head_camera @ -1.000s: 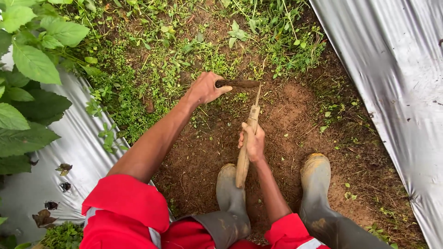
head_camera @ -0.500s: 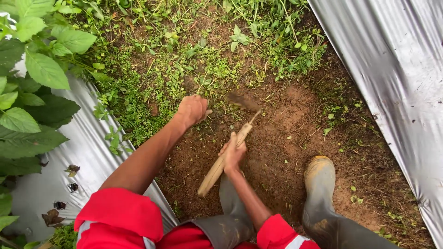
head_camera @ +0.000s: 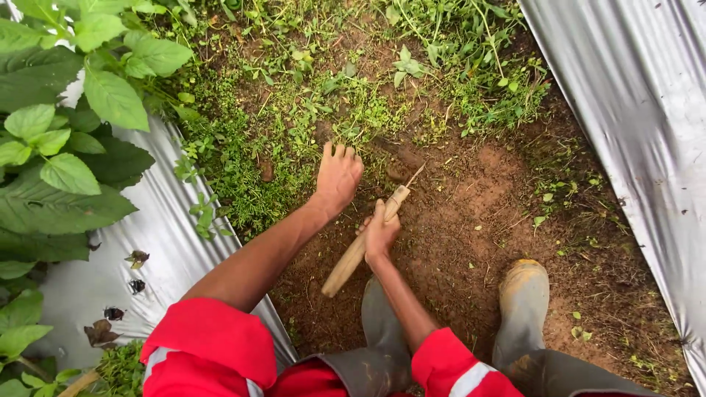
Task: The person uses a hand hoe to loosen soil and remove weeds from the ground between rows of plants covered with white plastic mulch. They then use their hands to pull weeds from around the base of the plants.
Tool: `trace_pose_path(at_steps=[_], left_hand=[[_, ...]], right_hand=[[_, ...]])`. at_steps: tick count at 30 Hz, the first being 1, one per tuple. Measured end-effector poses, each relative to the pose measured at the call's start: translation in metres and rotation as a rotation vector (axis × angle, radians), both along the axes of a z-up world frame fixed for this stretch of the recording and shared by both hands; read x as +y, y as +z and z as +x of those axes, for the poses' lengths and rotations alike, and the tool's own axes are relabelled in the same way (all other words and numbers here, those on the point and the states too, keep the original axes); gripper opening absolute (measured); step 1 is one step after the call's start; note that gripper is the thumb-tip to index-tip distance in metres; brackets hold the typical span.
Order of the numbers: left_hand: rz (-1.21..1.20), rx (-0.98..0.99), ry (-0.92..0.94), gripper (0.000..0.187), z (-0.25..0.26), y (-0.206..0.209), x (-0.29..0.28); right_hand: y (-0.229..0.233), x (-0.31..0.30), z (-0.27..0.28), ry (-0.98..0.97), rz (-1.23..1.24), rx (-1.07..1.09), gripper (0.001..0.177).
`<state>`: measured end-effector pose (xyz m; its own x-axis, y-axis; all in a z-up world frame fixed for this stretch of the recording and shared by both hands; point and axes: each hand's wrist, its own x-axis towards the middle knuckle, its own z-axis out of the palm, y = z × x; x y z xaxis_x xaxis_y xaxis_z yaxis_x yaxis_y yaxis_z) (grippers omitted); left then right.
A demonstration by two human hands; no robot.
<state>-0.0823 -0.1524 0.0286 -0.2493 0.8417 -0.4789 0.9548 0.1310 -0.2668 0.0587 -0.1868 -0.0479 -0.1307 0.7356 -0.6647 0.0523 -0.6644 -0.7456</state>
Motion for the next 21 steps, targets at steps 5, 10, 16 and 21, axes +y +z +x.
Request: trace_pose_path(at_steps=[5,10,16,21], left_hand=[[0.018,0.025,0.064,0.03,-0.002,0.001,0.0],[-0.02,0.04,0.116,0.03,-0.012,-0.012,-0.002],[0.107,-0.079,0.205,0.038,-0.022,-0.042,0.006],[0.294,-0.156,0.259,0.029,-0.017,-0.033,0.012]], right_hand=[[0.028,0.043,0.02,-0.044,-0.035,0.05,0.027],[0.005,0.038,0.02,-0.116,0.027,0.101,0.03],[0.062,-0.078,0.003,0.26,-0.1,0.034,0.027],[0.067,-0.062,0.007,0.232,0.088,0.044,0.023]])
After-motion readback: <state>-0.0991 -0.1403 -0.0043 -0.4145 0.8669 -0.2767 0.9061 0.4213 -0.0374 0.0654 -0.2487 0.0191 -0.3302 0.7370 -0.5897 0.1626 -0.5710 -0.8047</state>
